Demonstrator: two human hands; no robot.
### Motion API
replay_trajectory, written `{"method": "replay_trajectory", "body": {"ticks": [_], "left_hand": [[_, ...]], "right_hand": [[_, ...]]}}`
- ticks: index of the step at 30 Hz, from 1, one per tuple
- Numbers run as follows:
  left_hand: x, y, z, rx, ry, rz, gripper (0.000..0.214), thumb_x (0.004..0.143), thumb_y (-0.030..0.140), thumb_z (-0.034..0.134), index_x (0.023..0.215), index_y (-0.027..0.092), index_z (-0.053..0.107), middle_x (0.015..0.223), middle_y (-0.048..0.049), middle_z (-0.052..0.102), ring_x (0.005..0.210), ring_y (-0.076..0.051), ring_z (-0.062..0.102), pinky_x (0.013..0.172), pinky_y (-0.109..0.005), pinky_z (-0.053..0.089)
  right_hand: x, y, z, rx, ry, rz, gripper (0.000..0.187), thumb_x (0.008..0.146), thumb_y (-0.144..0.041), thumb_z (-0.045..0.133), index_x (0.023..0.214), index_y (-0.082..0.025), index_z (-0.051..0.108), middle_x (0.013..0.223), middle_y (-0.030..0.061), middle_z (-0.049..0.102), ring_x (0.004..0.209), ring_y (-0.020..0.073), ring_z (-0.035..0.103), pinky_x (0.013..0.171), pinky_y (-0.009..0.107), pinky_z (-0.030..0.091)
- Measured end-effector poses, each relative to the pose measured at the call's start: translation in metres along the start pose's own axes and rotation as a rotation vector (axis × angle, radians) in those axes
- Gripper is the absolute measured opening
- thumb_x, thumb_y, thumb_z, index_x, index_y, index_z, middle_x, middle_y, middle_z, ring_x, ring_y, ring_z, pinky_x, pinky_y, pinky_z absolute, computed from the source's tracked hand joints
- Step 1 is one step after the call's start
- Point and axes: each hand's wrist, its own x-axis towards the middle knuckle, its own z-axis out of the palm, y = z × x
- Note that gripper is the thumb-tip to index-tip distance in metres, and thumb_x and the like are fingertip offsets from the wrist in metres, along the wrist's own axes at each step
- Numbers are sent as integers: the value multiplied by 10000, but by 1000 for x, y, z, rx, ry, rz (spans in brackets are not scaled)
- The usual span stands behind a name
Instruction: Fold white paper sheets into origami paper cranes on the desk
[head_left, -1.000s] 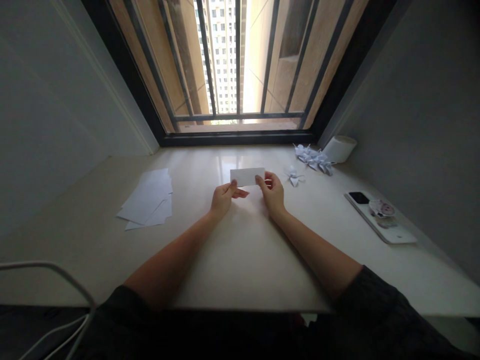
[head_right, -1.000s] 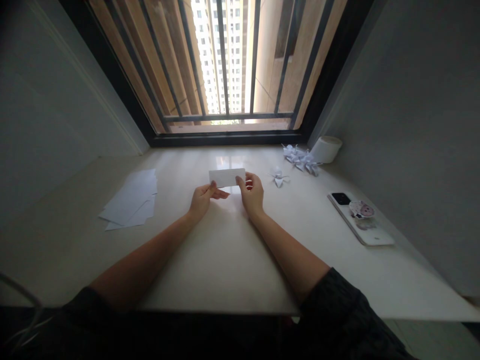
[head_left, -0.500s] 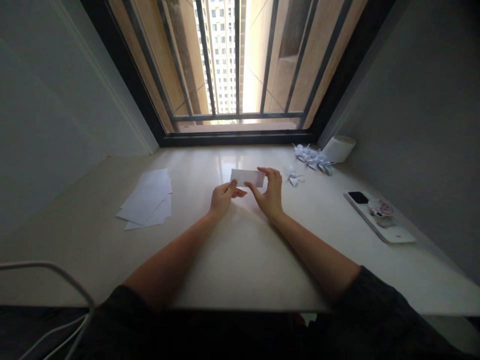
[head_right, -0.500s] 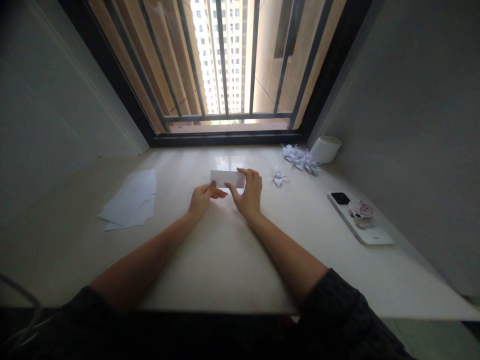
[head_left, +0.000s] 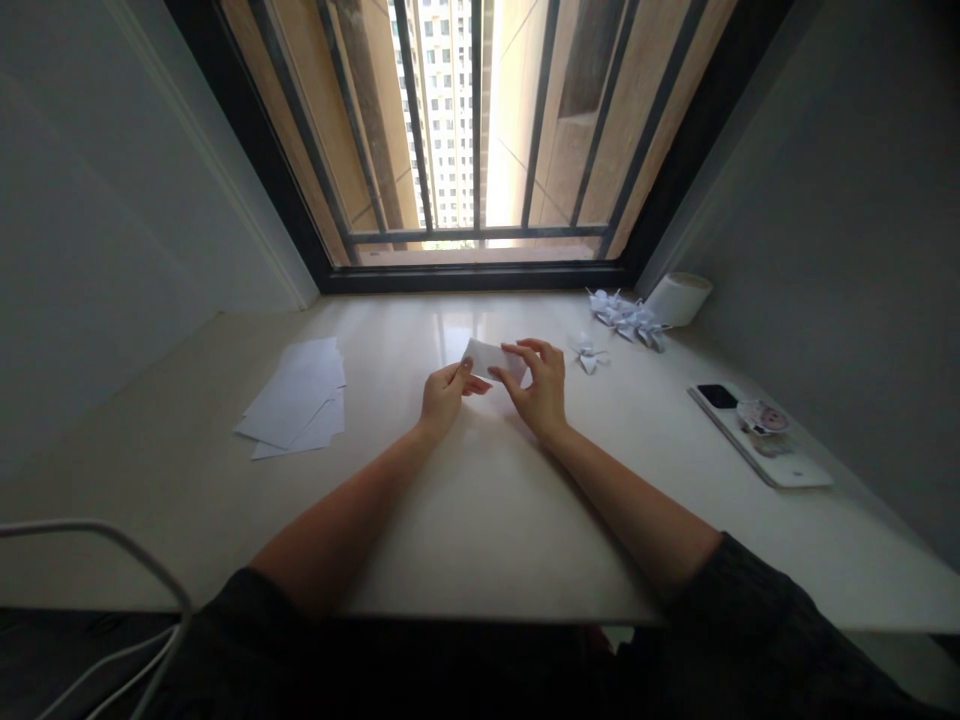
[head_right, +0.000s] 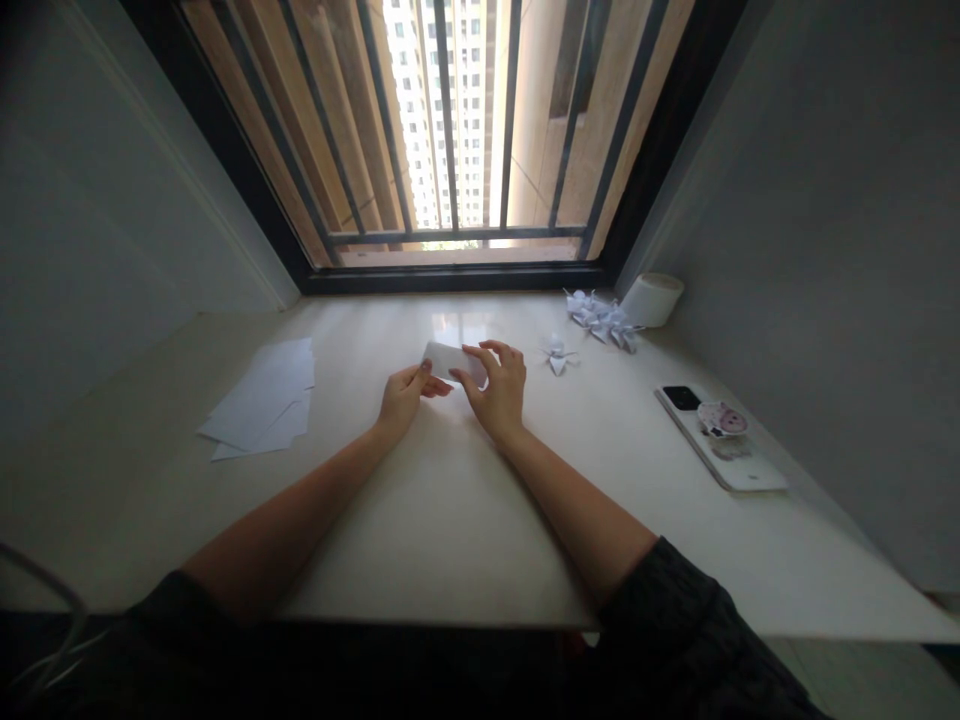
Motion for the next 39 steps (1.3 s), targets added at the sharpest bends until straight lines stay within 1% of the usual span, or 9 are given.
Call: {"method": "replay_trajectory", "body": {"ticks": [4,7,16,21,27,31,33,36,39], "left_hand": [[2,-2,-1,-44,37,-26,505,767,601,494,579,147,610,558,-58,645,496,-139,581,546,-270,461],[4,-4,-2,-63,67,-32,504,758,596,511,522,154,562,483,-29,581,444,-116,529,506,-252,440],[6,-5,-1,-99,107,-34,482,768,587,505,578,151,579,536,-31,605,485,-113,551,524,-237,452],[4,-3,-1,-59,82,-20,491,785,585,477,588,147,583,539,-35,605,498,-117,554,532,-239,456],[2,1,-1,-39,71,20,479,796,571,468,580,157,573,519,-18,573,498,-114,534,533,-241,440],[4,-1,-3,-30,112,33,517,793,601,451,533,164,545,499,-10,515,490,-104,479,519,-237,412],[6,-4,-3,-50,111,16,546,804,625,398,633,156,619,572,-29,557,540,-113,505,524,-234,413],[8,-10,-3,-59,57,4,586,821,633,339,863,156,676,787,-72,640,709,-144,571,574,-236,436],[9,-12,-3,-9,13,49,513,814,595,403,873,160,668,909,-83,641,829,-167,570,626,-242,452]], "right_hand": [[0,1,0,29,-13,4,233,742,-422,660,879,-238,615,1051,55,609,1019,245,475,916,415,340],[1,1,0,28,-32,3,232,741,-449,654,835,-241,612,1048,51,626,1016,249,485,907,419,340],[0,0,0,-24,-80,-54,286,760,-445,639,963,-244,621,1021,46,627,1004,241,490,885,396,342],[0,1,1,-19,-51,-38,243,744,-453,653,839,-233,614,969,38,624,978,239,487,872,394,341],[-1,-1,1,30,-68,7,238,744,-460,649,715,-226,612,834,36,609,881,222,491,822,384,384],[-1,1,5,227,-101,114,298,779,-497,582,673,-221,622,755,27,614,824,203,518,766,350,416],[-2,2,8,380,-156,250,386,791,-550,520,630,-210,605,641,8,587,710,181,527,657,309,423],[-3,4,12,582,-233,433,465,770,-618,478,590,-197,565,502,-25,495,539,139,470,496,255,358],[-3,3,14,700,-272,491,455,746,-619,510,581,-195,527,480,-43,438,470,106,389,436,235,288]]}}
